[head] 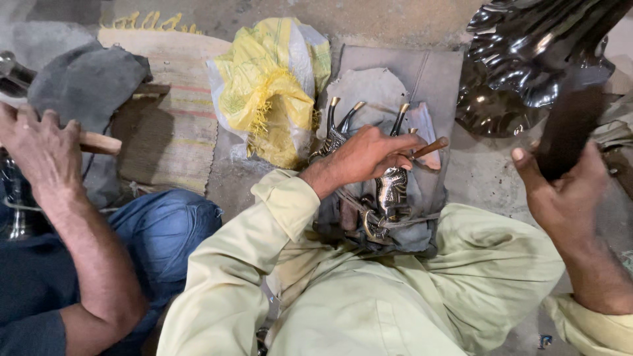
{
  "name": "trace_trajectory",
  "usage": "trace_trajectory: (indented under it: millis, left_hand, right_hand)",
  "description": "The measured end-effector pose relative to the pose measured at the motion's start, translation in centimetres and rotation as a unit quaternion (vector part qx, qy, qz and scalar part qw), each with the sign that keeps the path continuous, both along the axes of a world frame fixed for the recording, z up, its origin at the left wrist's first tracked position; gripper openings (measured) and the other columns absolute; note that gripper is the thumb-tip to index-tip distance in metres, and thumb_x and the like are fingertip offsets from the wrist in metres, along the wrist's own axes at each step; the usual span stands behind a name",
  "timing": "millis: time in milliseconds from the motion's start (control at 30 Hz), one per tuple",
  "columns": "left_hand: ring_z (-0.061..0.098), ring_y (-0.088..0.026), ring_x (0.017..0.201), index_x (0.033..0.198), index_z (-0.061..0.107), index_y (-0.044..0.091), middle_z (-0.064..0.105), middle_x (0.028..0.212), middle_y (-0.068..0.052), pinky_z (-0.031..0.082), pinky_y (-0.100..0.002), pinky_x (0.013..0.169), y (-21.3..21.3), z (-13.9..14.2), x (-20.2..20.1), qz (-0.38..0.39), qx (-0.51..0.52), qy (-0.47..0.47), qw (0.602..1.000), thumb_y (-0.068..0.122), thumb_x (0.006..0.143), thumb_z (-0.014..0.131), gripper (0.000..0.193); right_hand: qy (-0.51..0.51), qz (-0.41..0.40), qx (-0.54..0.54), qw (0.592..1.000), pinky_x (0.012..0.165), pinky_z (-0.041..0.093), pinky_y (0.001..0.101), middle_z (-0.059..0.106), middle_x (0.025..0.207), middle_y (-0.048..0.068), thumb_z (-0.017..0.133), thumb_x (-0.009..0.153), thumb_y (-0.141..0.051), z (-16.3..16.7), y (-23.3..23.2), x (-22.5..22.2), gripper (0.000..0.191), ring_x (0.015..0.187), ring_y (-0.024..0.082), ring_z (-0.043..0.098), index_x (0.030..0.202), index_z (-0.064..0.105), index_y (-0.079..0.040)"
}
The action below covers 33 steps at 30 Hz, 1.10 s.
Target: The person sits on the floor and repeatedly hammers a small metal figurine with a wooden mallet while holding it steady with the left hand. The figurine is placed on a cushioned support. Another person works nearby on a separate metal object.
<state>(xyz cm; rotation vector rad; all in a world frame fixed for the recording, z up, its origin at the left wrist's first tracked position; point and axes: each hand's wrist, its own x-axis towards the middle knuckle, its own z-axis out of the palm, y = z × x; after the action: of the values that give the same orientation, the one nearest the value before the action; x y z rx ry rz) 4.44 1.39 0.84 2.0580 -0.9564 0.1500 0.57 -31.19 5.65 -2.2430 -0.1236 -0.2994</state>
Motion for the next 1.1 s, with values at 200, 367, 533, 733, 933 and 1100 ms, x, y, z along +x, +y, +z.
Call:
trace_trajectory:
  millis: [200,367,533,733,933,1100]
  left_hand:
    - [0.068,-0.037,0.068,0.125,0.064,0.014,0.071,0.081,-0.013,0.051,-0.047,0.061,-0.1,0.7,0.1,-0.023,0.006,0.038,0.999,0.025,0.093,0.076,0.035]
    - [0.070,-0.036,0.073,0.124,0.064,0.014,0.073,0.085,-0.012,0.052,-0.045,0.062,0.0,0.9,0.4,-0.051,-0.005,0.014,0.999,0.022,0.092,0.078,0.036]
    - [0.070,-0.035,0.071,0.124,0.065,0.016,0.073,0.084,-0.011,0.051,-0.045,0.061,0.2,1.0,0.6,-0.057,0.014,0.023,0.998,0.019,0.091,0.079,0.037]
    - [0.070,-0.033,0.069,0.126,0.063,0.018,0.074,0.085,-0.008,0.052,-0.043,0.060,0.2,1.2,0.8,-0.075,0.003,0.028,0.997,0.020,0.090,0.078,0.039]
    - [0.067,-0.034,0.065,0.128,0.066,0.019,0.073,0.079,-0.009,0.049,-0.045,0.059,0.3,1.3,1.1,-0.093,0.016,0.039,0.995,0.019,0.091,0.078,0.039]
    - [0.068,-0.032,0.066,0.128,0.065,0.017,0.073,0.082,-0.010,0.050,-0.044,0.061,0.0,1.3,1.6,-0.111,0.007,0.008,0.994,0.019,0.091,0.078,0.040]
  right_hand:
    - [0.000,-0.005,-0.017,1.000,0.075,0.048,0.0360,0.064,0.096,0.006,0.077,0.093,-0.019,1.1,0.6,-1.0,0.035,0.083,0.023,0.061,0.119,0.059,-0.004]
    - [-0.070,-0.021,-0.169,0.983,0.077,0.051,0.0354,0.068,0.097,0.009,0.079,0.085,-0.013,1.5,1.5,-1.6,0.032,0.085,0.026,0.065,0.113,0.065,-0.006]
    - [-0.120,0.003,-0.292,0.949,0.079,0.053,0.0381,0.070,0.093,0.013,0.081,0.085,-0.007,0.8,1.6,-2.3,0.024,0.084,0.030,0.069,0.105,0.069,-0.002]
    - [-0.136,-0.004,-0.263,0.955,0.081,0.054,0.0390,0.071,0.094,0.016,0.084,0.092,-0.007,-0.7,0.5,-2.9,0.022,0.085,0.029,0.069,0.107,0.070,0.000]
    - [-0.071,-0.050,-0.194,0.977,0.079,0.054,0.0358,0.070,0.093,0.015,0.084,0.100,-0.016,-2.3,-0.4,-3.5,0.026,0.081,0.026,0.069,0.110,0.067,0.001]
    - [-0.067,-0.052,-0.129,0.988,0.078,0.053,0.0345,0.069,0.090,0.013,0.082,0.102,-0.017,-3.7,-1.0,-3.8,0.025,0.079,0.026,0.067,0.108,0.064,0.000]
